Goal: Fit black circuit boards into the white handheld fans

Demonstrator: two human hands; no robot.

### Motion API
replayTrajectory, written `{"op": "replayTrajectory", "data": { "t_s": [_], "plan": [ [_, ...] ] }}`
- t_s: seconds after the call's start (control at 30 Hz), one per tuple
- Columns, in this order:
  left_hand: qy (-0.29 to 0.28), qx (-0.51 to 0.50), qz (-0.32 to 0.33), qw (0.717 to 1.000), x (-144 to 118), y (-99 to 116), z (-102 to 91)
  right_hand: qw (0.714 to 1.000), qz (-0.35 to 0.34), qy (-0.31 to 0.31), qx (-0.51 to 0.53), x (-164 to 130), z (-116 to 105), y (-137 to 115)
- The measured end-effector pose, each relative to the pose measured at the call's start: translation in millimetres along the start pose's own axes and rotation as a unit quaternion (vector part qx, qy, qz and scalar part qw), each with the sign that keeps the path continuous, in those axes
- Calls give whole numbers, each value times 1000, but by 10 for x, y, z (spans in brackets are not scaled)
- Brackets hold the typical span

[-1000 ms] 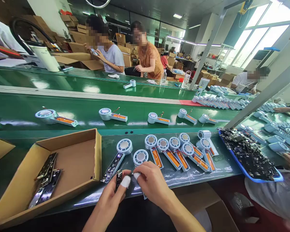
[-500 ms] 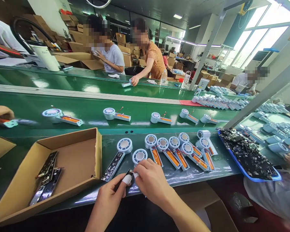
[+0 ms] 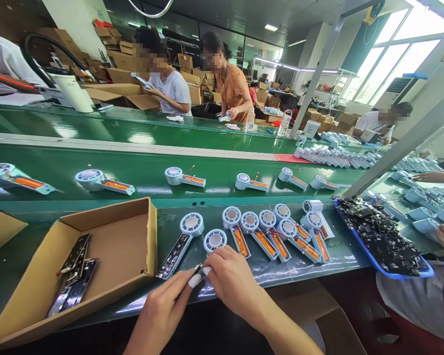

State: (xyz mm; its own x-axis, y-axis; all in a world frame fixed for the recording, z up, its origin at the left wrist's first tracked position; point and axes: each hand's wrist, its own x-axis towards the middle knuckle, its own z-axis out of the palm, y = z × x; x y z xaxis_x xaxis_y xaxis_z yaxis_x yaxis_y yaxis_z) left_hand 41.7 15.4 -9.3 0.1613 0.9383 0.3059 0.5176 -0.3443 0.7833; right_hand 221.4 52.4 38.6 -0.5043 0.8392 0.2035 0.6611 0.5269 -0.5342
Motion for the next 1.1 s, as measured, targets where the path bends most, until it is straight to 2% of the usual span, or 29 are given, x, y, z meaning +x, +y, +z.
{"op": "replayTrajectory", "data": {
  "t_s": [0.1,0.3,0.5,0.63,0.73,0.8,0.9,0.93,1.0,1.1],
  "plan": [
    [-13,-25,-21,999,46,0,-34,998,17,1,55,6,-22,80],
    [-12,-64,-68,996,76,56,-11,993,-32,-3,112,-7,-53,169],
    [-38,-75,-54,995,119,105,-45,989,-17,4,146,1,-41,188],
    [-39,-78,-42,995,129,64,-73,993,-17,10,120,18,-8,171],
    [-45,-90,-65,993,122,51,-95,991,-26,11,128,-12,-41,159],
    [-55,-97,-103,988,106,66,-101,986,0,41,164,-76,-107,158],
    [-58,-92,-177,978,67,99,-89,969,102,150,165,-225,-206,178],
    [-58,-91,-197,974,52,105,-81,966,133,162,149,-275,-224,189],
    [-57,-93,-226,968,25,102,-63,971,164,131,119,-346,-227,214],
    [-55,-111,-245,962,-5,64,-31,984,127,76,101,-348,-192,233]
  ]
}}
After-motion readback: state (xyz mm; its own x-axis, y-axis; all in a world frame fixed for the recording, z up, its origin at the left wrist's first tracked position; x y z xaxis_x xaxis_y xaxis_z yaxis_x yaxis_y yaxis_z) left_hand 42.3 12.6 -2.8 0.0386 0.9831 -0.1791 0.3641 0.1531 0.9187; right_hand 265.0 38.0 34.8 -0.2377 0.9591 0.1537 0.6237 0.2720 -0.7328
